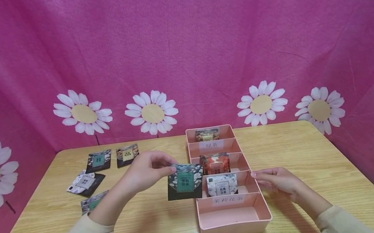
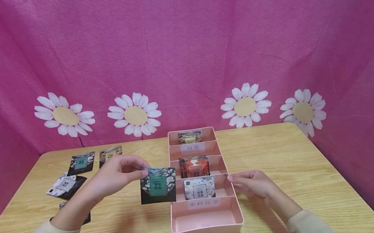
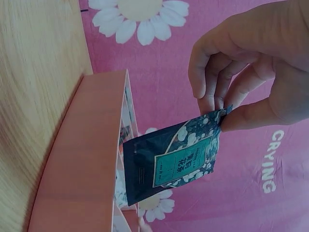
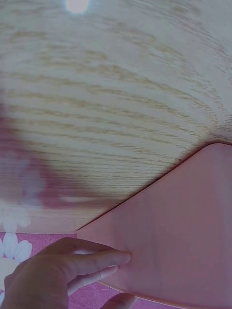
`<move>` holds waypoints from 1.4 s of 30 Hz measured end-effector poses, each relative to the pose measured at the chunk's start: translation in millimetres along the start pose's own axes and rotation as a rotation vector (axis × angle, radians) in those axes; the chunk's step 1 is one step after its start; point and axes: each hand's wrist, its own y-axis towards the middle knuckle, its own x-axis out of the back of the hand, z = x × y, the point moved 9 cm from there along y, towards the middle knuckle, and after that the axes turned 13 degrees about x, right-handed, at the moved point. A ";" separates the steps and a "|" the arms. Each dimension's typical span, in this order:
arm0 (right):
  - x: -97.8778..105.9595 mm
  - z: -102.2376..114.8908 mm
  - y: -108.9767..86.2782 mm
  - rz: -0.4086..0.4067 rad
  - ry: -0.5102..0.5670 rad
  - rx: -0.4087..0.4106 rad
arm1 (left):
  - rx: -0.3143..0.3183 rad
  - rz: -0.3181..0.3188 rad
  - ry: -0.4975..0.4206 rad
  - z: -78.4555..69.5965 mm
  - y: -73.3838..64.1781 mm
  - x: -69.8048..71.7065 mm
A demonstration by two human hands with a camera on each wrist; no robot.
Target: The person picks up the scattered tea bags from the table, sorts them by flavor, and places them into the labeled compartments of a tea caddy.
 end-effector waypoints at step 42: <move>-10.3 11.0 -1.2 0.107 0.205 -0.061 | 0.060 0.222 -0.100 -18.5 15.2 -91.3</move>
